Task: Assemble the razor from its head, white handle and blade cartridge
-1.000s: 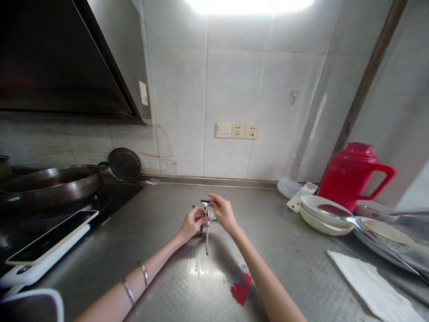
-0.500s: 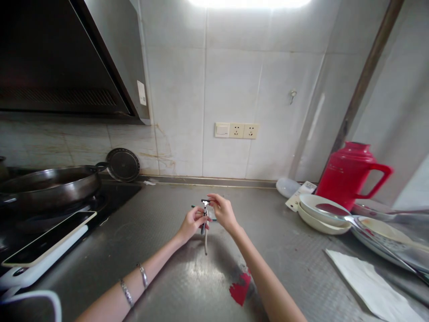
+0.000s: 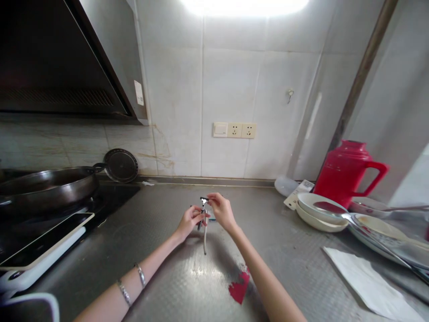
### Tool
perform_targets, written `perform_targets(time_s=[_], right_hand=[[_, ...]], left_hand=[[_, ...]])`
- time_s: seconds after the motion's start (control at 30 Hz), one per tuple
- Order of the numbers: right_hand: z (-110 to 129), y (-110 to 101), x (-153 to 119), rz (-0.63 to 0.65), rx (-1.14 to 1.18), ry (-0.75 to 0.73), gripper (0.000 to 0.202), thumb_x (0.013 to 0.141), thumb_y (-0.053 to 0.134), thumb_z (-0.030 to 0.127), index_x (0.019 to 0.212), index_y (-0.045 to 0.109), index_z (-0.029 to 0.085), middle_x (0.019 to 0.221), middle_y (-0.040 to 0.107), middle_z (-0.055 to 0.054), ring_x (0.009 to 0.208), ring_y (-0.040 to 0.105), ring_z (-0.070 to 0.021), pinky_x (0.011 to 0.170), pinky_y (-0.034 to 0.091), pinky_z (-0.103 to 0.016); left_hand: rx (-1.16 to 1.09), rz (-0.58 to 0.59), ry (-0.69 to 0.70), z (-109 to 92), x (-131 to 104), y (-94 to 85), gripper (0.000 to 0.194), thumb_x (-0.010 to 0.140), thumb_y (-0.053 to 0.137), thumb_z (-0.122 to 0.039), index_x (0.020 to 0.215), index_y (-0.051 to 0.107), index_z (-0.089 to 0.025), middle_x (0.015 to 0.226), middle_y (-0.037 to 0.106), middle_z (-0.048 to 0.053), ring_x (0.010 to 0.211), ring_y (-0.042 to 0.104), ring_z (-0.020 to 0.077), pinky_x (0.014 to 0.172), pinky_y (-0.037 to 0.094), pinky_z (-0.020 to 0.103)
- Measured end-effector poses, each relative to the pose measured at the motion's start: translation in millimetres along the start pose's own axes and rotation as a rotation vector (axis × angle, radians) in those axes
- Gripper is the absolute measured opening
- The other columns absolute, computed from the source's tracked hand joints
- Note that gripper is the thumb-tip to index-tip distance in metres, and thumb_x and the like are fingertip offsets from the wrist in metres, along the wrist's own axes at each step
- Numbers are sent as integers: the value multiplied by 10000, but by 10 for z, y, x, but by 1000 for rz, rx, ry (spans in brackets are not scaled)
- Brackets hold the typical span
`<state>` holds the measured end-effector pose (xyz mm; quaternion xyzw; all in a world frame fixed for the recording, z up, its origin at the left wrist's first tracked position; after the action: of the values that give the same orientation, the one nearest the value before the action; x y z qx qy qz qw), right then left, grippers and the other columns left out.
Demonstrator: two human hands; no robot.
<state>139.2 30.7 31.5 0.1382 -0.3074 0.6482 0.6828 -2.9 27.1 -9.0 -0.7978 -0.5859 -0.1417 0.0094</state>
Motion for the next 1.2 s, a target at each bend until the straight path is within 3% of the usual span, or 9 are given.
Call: perform_targets(time_s=[0.27,0.43,0.67,0.8,0.93,1.07,1.2], right_hand=[[75,-54,4,-1,253,208,347,728,575,416,955,626,159,815,672,-63,720,629,-168,621,505,-271],[7,-74,12,-33,415,328,394,757,516,464,990,616,162,898,674,-86,728,634,-163,607,505,-260],[-72,-86,10,-96,265,473,272,708,539,376,835,628,153,772,676,-69,580,580,-117,453,442,-193],[-61,-21,-23,124,114,525,220,689,546,325,740,643,135,705,647,-52,501,504,-85,378,357,-159],[-8,101,-78,372,1,446,283,724,532,382,731,648,124,650,602,-28,477,443,-70,360,311,-152],[56,175,-115,454,-96,320,346,774,479,424,739,648,123,501,445,30,435,349,-58,376,273,-160],[83,193,-125,432,-156,235,353,775,482,410,670,640,112,483,397,38,438,308,-53,407,237,-176]], left_hand=[[-25,-5,12,5,28,-3,300,653,690,-348,779,507,-146,789,697,79,620,644,173,602,452,274],[-3,-25,94,-11,49,6,249,696,655,-327,831,561,-140,829,693,77,808,639,195,799,446,324],[116,-143,118,-43,119,-118,261,735,598,-357,882,650,-148,990,670,88,992,573,219,916,371,334],[-12,-147,59,-43,159,-201,324,703,618,-388,911,674,-146,1037,657,94,1030,549,238,894,377,340],[-140,-123,-3,-69,169,-217,342,675,633,-377,910,681,-133,1079,634,114,1030,531,247,814,401,325],[-220,-64,-38,-120,146,-189,313,659,644,-347,871,686,-121,1072,627,127,973,545,229,728,419,287],[-203,-12,-72,-138,125,-171,346,671,630,-374,894,679,-112,1032,636,135,878,576,212,669,428,275]])
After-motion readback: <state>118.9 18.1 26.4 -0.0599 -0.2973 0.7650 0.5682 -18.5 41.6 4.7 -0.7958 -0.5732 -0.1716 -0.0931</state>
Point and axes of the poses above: each hand's wrist, its own x-axis towards the middle knuckle, its own y-axis out of the palm, z = x × y, the point moved 1 cm from there along x, towards the middle knuckle
